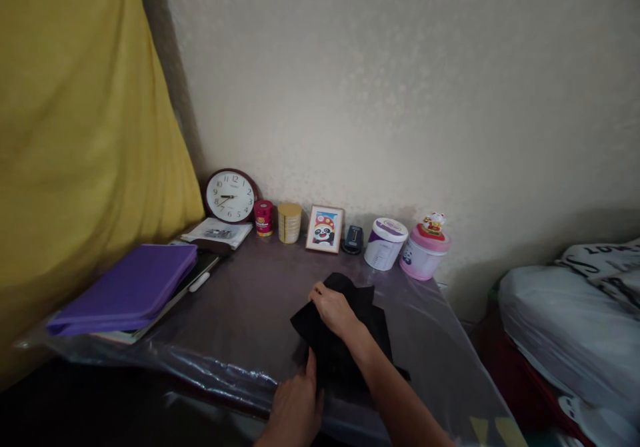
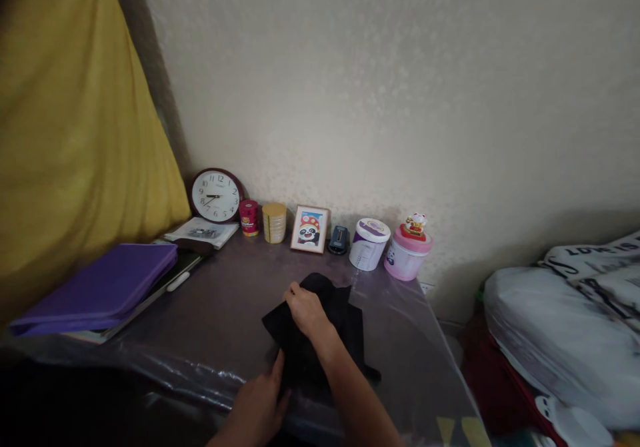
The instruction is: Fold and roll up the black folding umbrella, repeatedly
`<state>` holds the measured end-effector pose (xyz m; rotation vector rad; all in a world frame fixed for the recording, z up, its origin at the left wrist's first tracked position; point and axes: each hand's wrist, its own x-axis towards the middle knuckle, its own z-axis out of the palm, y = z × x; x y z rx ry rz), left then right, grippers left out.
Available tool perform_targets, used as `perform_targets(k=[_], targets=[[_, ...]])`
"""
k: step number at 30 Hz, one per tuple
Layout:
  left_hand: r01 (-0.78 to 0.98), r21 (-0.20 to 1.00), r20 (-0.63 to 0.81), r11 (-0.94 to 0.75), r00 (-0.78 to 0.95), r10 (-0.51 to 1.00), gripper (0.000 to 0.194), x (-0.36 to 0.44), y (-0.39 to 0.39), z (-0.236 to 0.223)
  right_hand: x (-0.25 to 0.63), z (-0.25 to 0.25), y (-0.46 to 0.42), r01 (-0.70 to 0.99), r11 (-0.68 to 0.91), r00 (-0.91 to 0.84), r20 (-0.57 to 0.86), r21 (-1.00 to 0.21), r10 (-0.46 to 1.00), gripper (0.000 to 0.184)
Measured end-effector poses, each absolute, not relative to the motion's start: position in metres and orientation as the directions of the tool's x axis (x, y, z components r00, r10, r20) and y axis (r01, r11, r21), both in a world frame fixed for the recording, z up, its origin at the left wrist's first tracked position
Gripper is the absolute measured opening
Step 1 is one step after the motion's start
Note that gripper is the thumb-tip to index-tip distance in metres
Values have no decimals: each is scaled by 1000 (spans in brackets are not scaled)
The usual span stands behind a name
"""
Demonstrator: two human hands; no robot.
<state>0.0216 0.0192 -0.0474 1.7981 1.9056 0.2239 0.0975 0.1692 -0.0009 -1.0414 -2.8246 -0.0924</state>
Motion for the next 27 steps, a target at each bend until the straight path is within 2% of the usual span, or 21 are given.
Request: perform_targets(k=[5,9,12,15,18,22,27], targets=[[886,450,-252,111,6,968,66,17,18,-56,96,-19,167,678,732,-734,117,66,669,22],[829,541,-254,141,2,967,62,9,16,-55,98,-20,167,683,728,-729,123,64,674,23],[788,610,-209,86,55,976,72,5,16,-51,97,-18,168,688,725,-724,110,45,681,24],[829,559,-178,6,112,978,80,6,20,-50,95,-14,166,695,719,-716,96,11,691,24],[879,477,-223,0,121,967,84,9,26,-51,99,-8,157,691,718,-705,140,-80,695,21],[903,429,-280,19,113,953,87,13,31,-49,122,-3,132,640,745,-726,169,-190,667,16],[925,377,-347,40,101,933,89,18,33,-38,154,-11,115,597,770,-755,167,-225,634,19]])
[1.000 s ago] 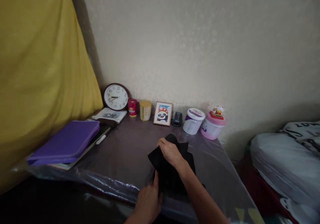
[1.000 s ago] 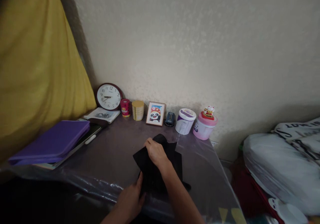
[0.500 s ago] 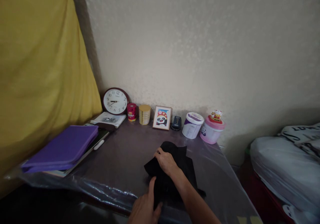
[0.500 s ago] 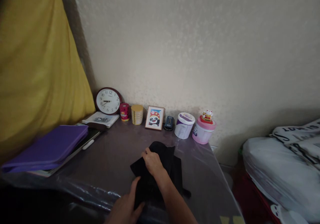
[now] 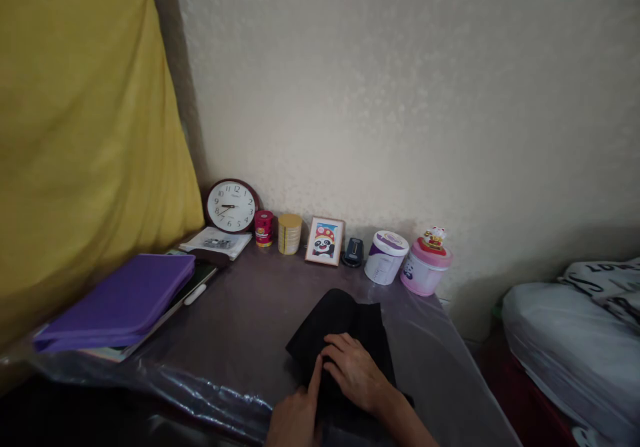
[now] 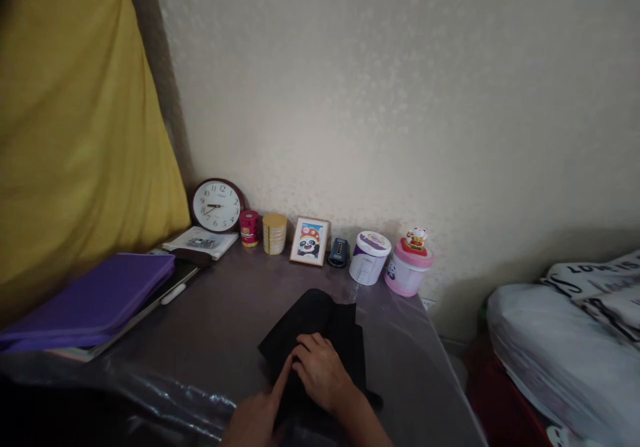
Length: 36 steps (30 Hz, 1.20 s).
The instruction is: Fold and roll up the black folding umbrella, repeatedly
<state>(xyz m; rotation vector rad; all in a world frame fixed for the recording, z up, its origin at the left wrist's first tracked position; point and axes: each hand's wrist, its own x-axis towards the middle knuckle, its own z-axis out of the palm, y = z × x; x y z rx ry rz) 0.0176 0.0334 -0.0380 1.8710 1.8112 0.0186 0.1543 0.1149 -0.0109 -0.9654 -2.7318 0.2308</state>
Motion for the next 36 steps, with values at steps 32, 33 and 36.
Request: perform_targets(k=[32,33,36], targets=[[930,352,-349,110,21,937,79,30,41,-70,146,-6,276,837,512,-518,22,-193,855,22],[929,354,-350,110,22,936,79,30,42,-71,144,-4,276,841,509,-517,9,-183,856,21],[940,318,-364,125,-1,932,80,33,44,-74,138,1,276,847,511,-521,-35,-150,853,19]])
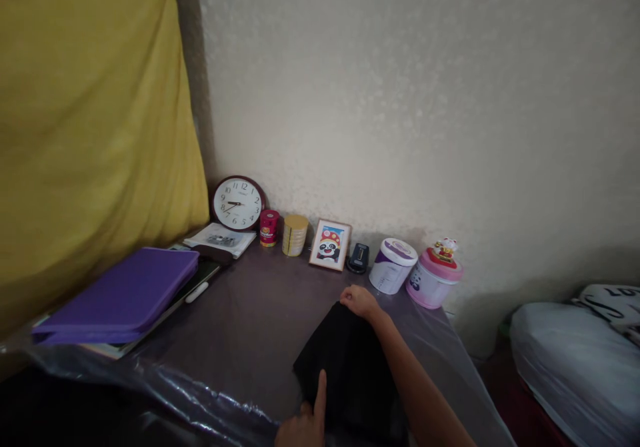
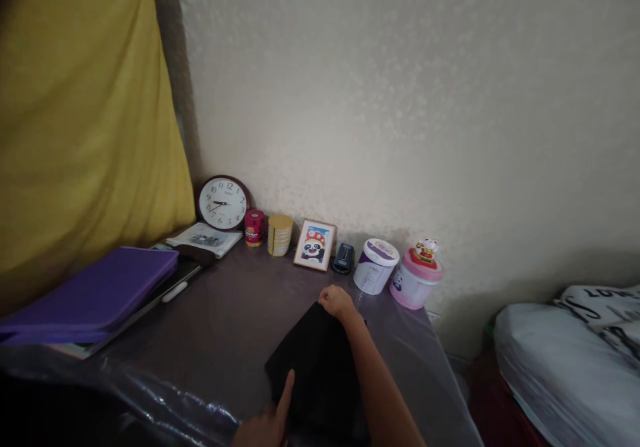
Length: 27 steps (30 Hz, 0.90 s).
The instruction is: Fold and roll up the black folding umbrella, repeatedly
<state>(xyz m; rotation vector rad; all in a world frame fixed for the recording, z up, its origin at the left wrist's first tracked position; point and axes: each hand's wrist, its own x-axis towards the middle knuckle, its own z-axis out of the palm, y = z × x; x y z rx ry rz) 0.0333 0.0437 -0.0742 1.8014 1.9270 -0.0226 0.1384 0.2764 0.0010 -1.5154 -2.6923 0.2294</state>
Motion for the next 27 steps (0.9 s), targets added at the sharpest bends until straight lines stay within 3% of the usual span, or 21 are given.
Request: perform_targets(k=[7,15,21,27], targets=[[954,256,-417,158,-39,908,83,37,47,-69,129,9,274,848,528,-530,-93,-48,843,16],[950,272,-416,155,-29,909,81,36,46,-66,123,16,270,850,526,-523,-105,9,846,21],[951,269,-415,152,-28,909,83,35,45,-64,119,18,274,883,463,-469,-130,-75,874,20],[952,275,-402,137,-16,915,82,34,46,-68,121,11,285,881,389,-445,-194,-268,874,11]])
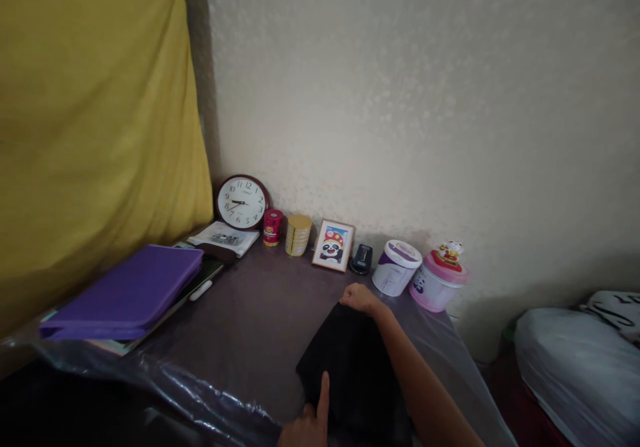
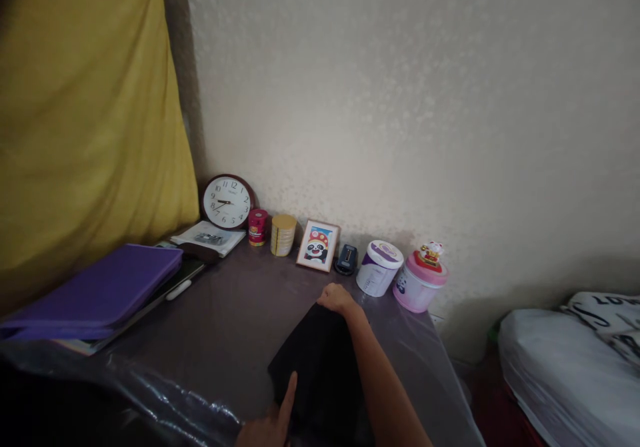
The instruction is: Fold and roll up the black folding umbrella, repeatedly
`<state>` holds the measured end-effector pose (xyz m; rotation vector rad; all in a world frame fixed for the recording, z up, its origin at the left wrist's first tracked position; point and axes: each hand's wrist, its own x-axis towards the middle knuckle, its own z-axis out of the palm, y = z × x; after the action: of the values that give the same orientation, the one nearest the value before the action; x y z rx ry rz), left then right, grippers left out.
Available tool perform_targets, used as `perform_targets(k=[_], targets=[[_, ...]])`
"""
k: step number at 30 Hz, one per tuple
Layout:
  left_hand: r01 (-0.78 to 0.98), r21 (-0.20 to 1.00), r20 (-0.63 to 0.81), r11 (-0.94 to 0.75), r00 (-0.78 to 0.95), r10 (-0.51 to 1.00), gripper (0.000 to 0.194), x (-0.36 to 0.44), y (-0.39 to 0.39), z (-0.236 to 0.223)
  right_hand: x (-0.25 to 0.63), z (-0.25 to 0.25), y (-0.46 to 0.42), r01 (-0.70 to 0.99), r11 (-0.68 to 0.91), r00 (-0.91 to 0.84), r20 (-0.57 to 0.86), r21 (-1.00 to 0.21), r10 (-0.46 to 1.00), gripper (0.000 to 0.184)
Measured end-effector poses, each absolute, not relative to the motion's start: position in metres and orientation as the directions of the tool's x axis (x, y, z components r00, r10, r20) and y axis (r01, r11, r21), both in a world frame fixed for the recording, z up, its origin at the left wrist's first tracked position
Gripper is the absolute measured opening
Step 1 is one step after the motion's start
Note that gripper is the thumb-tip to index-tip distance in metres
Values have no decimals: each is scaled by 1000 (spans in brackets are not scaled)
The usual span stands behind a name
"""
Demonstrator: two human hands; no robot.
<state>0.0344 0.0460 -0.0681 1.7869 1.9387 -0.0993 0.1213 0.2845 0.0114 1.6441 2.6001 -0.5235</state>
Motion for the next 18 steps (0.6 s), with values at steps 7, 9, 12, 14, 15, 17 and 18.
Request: perform_targets(k=[7,9,12,14,15,17,18], targets=[[938,293,-449,185,-36,893,84,36,49,-67,123,5,287,849,209,-378,-281,-485,882,10],[937,296,-462,186,-29,886,83,35,49,-66,122,4,285,832,167,-364,-294,-529,884,10],[939,291,-468,185,-29,883,82,36,49,-66,121,4,283,807,119,-352,-309,-579,884,10],[936,292,-468,196,-39,883,83,36,49,-67,120,3,283,795,97,-344,-313,-599,885,10],[934,294,-467,202,-44,883,83,37,48,-67,119,2,284,790,89,-340,-314,-606,887,10],[932,296,-458,207,-51,887,82,38,48,-67,119,1,285,783,82,-338,-311,-616,888,11],[933,297,-448,205,-53,892,81,38,48,-67,119,0,286,780,85,-342,-308,-620,888,12]])
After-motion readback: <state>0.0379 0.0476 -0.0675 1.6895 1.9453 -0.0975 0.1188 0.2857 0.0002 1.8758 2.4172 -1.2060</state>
